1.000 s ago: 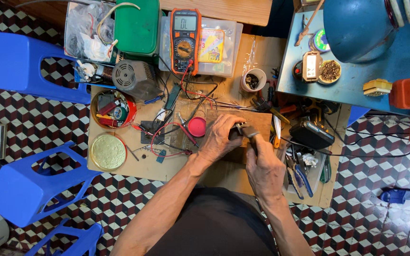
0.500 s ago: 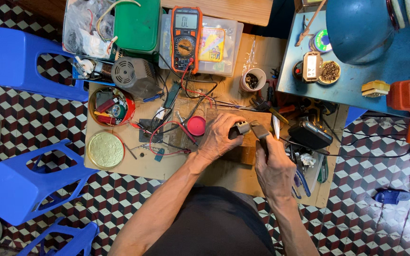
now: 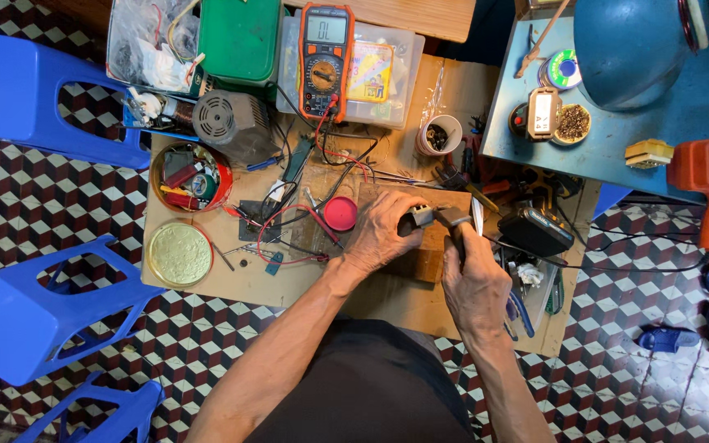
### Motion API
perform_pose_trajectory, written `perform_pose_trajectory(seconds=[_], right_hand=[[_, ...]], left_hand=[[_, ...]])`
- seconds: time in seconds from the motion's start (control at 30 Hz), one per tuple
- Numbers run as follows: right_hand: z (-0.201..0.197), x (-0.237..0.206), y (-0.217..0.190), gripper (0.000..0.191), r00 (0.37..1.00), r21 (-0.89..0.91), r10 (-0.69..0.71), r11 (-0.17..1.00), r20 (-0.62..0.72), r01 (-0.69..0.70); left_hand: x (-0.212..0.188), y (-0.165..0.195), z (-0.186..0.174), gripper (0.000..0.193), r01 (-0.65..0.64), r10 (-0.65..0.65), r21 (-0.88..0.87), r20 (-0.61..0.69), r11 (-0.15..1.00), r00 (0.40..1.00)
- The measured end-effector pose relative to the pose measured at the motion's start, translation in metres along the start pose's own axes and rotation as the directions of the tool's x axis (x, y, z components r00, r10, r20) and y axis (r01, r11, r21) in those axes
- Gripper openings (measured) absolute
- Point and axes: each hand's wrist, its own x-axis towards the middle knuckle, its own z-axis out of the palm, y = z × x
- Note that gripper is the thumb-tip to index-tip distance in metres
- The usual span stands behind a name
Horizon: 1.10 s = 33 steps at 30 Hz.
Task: The person uses a heat gun to warm a white electrical plug, then inserts and adjusts wires into its terminals. They test the connections with a multimeter and use pliers to trim or secure the wires.
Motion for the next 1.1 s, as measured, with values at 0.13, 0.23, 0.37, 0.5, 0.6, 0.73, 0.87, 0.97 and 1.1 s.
perform_pose_trajectory(seconds=[0.13,0.23,0.37,0.5,0.6,0.73,0.87,0.97,1.1], right_hand=[[-0.009,-0.001,0.011,0.029,0.993,-0.007,0.019,1.000,-0.118,-0.020],[-0.019,-0.021,0.026,0.028,0.981,0.067,0.078,0.995,-0.180,-0.067],[-0.022,-0.059,0.067,0.032,0.922,-0.087,0.373,0.920,-0.106,-0.382],[-0.004,-0.086,0.123,0.038,0.903,-0.218,0.408,0.877,-0.135,-0.429],[0.010,-0.090,0.151,0.040,0.880,-0.237,0.460,0.848,-0.116,-0.474],[0.008,-0.072,0.143,0.042,0.946,-0.159,0.277,0.939,-0.169,-0.304],[0.012,-0.011,0.101,0.047,0.971,0.421,0.185,0.901,-0.152,-0.106],[0.041,0.028,0.071,0.049,0.889,0.670,0.407,0.602,0.210,-0.434],[0.053,0.016,0.064,0.042,0.866,0.817,0.475,0.431,0.156,-0.384]], left_hand=[[0.004,0.002,0.000,0.037,0.049,-0.049,-0.031,-0.010,0.998,0.999],[0.004,0.007,-0.004,0.038,0.072,-0.072,-0.112,0.002,0.991,0.997],[-0.002,0.012,-0.004,0.042,0.247,-0.237,-0.233,0.071,0.941,0.969],[-0.008,0.007,-0.001,0.036,0.262,-0.237,-0.521,0.115,0.813,0.965],[-0.006,-0.001,-0.001,0.023,0.410,-0.392,-0.778,0.230,0.476,0.891],[0.001,0.002,-0.001,0.018,0.523,-0.505,-0.500,0.184,0.691,0.843],[0.017,0.021,0.009,0.033,0.157,-0.158,-0.109,0.000,0.982,0.987],[0.031,0.029,0.020,0.034,-0.032,0.032,-0.004,0.040,0.999,0.999],[0.025,0.028,0.022,0.036,-0.070,0.072,-0.039,0.051,0.997,0.996]])
